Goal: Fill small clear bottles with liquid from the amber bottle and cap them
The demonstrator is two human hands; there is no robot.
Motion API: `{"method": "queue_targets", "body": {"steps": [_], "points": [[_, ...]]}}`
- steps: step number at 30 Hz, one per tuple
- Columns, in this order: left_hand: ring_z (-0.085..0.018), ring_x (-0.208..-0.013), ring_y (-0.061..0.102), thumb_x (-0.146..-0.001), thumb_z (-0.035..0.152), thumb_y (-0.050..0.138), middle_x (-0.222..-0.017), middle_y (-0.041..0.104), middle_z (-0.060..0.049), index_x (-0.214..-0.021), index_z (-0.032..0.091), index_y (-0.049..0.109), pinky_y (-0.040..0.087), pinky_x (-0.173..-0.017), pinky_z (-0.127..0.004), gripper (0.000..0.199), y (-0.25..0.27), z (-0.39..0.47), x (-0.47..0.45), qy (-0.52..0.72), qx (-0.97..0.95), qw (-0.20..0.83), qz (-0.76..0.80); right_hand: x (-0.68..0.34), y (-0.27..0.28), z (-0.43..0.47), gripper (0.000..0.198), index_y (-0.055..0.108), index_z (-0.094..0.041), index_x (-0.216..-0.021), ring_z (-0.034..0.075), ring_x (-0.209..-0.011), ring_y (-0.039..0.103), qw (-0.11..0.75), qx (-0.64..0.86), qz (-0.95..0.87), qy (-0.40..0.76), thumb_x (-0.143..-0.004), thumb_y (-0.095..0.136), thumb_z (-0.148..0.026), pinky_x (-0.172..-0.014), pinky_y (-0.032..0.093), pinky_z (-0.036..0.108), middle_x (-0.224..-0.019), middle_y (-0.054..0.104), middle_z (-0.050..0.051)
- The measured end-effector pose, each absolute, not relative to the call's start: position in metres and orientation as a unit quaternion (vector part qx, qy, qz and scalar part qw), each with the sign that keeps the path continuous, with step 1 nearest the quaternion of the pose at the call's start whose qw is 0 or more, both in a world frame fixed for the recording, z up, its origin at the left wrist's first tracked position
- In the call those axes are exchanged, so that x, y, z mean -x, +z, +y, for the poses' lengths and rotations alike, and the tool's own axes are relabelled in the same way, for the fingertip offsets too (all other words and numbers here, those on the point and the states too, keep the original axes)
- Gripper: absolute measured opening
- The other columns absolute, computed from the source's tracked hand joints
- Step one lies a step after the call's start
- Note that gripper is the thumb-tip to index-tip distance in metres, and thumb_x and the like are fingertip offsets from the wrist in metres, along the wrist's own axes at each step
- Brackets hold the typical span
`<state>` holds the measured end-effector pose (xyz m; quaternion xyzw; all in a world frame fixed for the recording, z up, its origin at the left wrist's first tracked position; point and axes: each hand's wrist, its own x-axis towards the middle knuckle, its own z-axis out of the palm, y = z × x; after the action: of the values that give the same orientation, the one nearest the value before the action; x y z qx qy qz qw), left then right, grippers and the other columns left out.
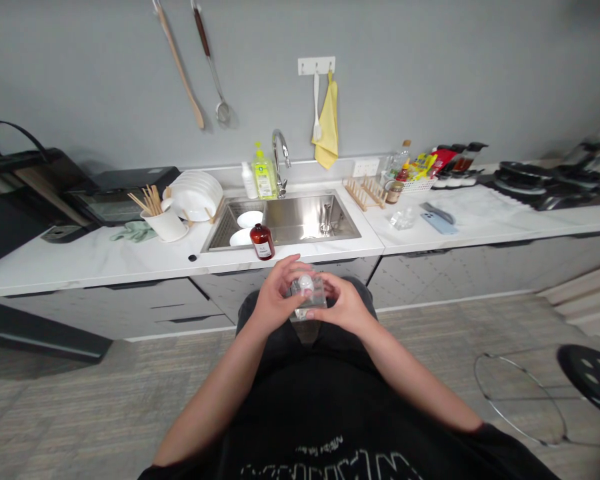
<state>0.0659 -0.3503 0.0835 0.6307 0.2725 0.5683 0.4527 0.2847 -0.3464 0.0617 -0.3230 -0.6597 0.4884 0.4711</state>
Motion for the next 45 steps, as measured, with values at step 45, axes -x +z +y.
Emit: {"method": "queue_targets", "body": {"steps": [45], "points": [[-0.035,-0.135,0.081,-0.083,0.037,0.103,-0.129,0.089,-0.014,-0.139,0.021,0.078,0.058,-0.126,-0.053,0.063,0.087,-0.346,-0.077,0.55,-0.598,0.449,0.372,-0.288,0.052,-0.339,0.078,0.08,-0.027,-0.132,0.034,-0.115,0.084,0.497,0.363,-0.649,0.447,-0.066,0.113,-0.05,-0.104,0.07,0.05,-0.13,0.086,0.01]]}}
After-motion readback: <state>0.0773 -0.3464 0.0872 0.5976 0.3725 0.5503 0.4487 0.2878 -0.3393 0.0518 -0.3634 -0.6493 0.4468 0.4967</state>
